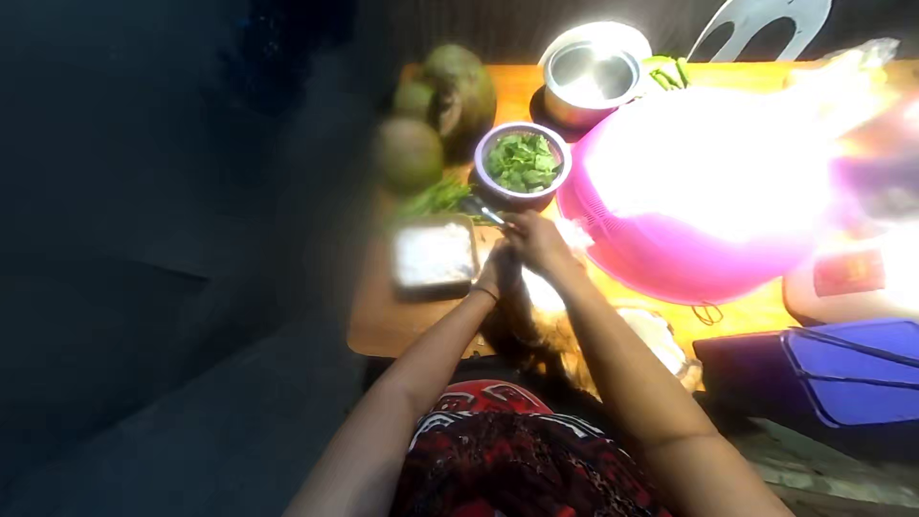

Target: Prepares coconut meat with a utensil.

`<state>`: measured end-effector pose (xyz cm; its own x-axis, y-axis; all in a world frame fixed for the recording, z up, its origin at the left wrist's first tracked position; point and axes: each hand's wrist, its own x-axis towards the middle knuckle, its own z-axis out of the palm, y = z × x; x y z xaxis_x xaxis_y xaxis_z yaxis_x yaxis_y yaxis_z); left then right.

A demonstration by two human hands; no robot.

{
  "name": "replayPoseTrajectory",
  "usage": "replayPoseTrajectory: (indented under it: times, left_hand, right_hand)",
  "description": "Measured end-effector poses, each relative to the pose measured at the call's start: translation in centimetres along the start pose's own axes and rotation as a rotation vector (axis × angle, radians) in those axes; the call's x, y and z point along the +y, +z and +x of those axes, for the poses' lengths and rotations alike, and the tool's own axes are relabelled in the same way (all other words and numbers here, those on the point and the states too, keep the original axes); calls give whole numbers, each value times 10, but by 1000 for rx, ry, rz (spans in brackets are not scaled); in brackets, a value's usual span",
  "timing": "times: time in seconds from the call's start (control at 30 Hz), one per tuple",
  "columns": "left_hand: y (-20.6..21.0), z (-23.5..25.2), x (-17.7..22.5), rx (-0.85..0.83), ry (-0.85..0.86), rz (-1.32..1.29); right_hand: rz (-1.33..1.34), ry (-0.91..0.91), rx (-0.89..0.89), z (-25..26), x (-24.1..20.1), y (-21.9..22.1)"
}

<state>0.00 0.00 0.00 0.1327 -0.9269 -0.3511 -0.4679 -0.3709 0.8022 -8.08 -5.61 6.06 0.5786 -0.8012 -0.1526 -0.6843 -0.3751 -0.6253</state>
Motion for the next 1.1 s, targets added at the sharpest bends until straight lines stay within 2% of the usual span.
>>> replayPoseTrajectory:
  times: [0.07,0.17,0.23,0.3,0.37,0.5,0.6,0.73,0.8,0.9,1.03,1.1]
  left_hand:
    - [22,31,-31,112,136,-160]
    - [25,39,-39,104,174,-191]
    - [25,40,-36,97,156,-175]
    - [26,43,-37,110,157,-171]
    - [27,43,-41,122,169,-173]
    - [28,40,-46,149,196,-182]
    - [29,38,-46,174,208,-186]
    - [29,38,-44,184,214,-171]
    - [31,39,-45,204,229,-173]
    - [31,37,-42,219,212,-155]
    - [19,31,-9,156,65,22]
    - [20,32,-4,154,46,75]
  right_hand:
    - [170,30,113,-21,26,-27]
    - [721,51,314,-46,60,-42]
    - [965,-12,422,-55,73,-36]
    - [1054,-64,479,-58,87,-17]
    - [1097,-21,508,-59,102,9]
    - [899,202,512,-77,136,36]
    - [646,266,483,-101,149,23]
    - [519,319,421,-121,153,-1]
    - [446,371,324,-122,147,-11]
    - [205,407,76,-112,136,-16]
    - [-167,539,-263,-96,100,-21]
    - [-238,511,-321,-96,94,-19]
